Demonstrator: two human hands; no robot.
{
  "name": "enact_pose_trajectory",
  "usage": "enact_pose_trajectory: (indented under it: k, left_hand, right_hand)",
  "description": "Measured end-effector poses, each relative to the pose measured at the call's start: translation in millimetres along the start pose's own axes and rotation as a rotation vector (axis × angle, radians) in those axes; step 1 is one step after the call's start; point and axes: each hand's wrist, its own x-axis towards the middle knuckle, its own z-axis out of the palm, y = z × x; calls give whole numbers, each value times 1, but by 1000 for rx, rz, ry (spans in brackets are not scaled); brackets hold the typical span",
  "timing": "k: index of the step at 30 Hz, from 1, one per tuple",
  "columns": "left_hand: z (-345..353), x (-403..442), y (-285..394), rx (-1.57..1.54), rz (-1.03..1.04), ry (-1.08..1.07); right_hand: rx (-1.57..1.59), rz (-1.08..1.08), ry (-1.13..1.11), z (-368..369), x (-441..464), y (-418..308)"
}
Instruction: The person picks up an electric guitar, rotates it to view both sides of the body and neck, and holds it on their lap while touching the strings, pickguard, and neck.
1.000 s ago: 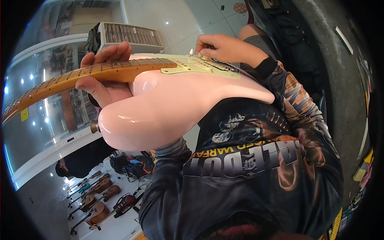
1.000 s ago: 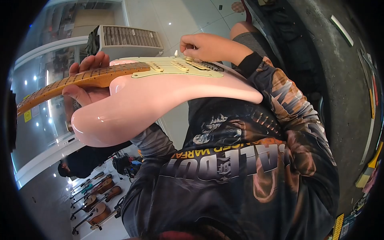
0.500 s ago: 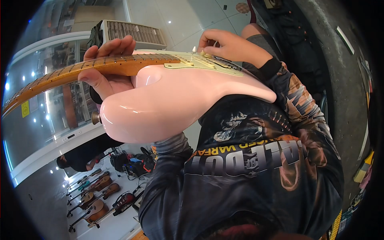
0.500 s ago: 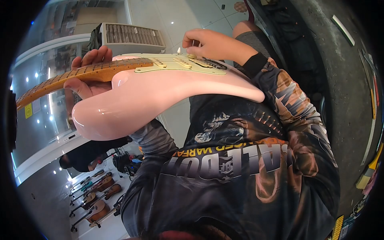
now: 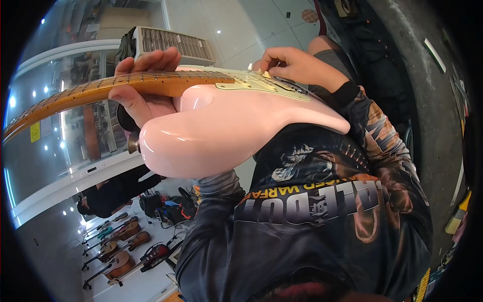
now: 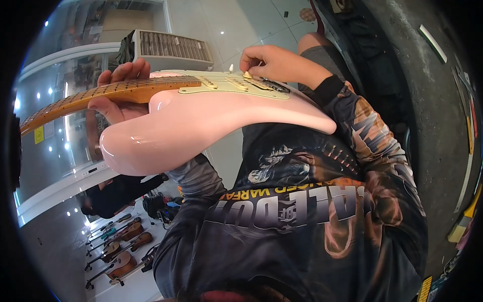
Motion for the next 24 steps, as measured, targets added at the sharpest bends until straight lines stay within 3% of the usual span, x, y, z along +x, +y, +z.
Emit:
enact_pose_trajectory:
  k: [8,13,20,24]
  left_hand:
    - [-6,3,3,-26,-38,-63]
    - [4,-6,-1,-176,-45,-16]
    - [19,1,12,-331,-97,-245]
    - [42,-5,23,-314,-223,-242]
  right_hand:
    - [-97,-31,6,-6,-3,-7]
    - [135,27,38,-1,-11,-4]
    - [207,127,-69,-8,8,19]
    - [292,140,96,16,-28,-79]
